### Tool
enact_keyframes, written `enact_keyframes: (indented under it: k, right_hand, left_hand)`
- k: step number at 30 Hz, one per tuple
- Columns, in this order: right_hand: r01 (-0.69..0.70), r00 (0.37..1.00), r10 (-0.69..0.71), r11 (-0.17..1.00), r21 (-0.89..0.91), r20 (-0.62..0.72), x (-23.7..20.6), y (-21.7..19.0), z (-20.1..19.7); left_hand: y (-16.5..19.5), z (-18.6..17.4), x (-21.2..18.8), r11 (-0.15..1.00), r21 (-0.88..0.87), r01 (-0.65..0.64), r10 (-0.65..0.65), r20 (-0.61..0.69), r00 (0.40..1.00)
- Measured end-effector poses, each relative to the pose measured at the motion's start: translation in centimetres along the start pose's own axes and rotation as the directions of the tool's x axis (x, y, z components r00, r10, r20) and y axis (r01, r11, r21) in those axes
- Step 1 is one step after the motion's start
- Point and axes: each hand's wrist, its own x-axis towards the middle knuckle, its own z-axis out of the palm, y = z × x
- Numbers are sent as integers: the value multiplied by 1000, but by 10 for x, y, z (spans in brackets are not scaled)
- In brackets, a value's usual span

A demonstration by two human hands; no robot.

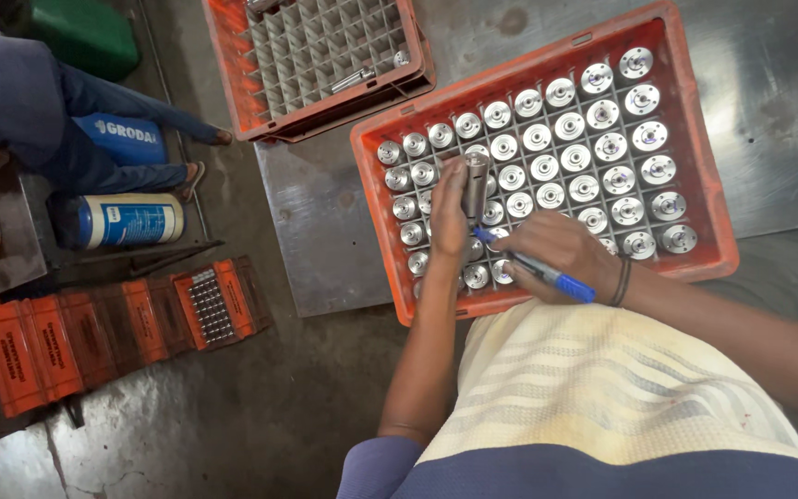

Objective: The person repeatedly picks small cylindrical metal parts from an orange crate, marks each with a blue marker, and returns them to the crate. The process is repeated for many parts in a consistent sequence.

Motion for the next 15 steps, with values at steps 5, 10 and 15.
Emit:
enact_keyframes:
  k: [5, 10, 15]
  right_hand:
    - [-88, 992, 90, 996, 31, -84, -9, 1, 2]
    - [-148, 977, 155, 987, 61, -148, -11, 2, 5]
    - [-198, 972, 202, 979, 43, -123, -9, 2, 6]
  left_hand:
    - [-1, 1, 0, 995, -28, 96, -97, -36, 995]
    - [1, 0, 0, 985, -146, 95, -88, 50, 995]
    - [38, -3, 1, 843, 537, -23, 84, -89, 992]
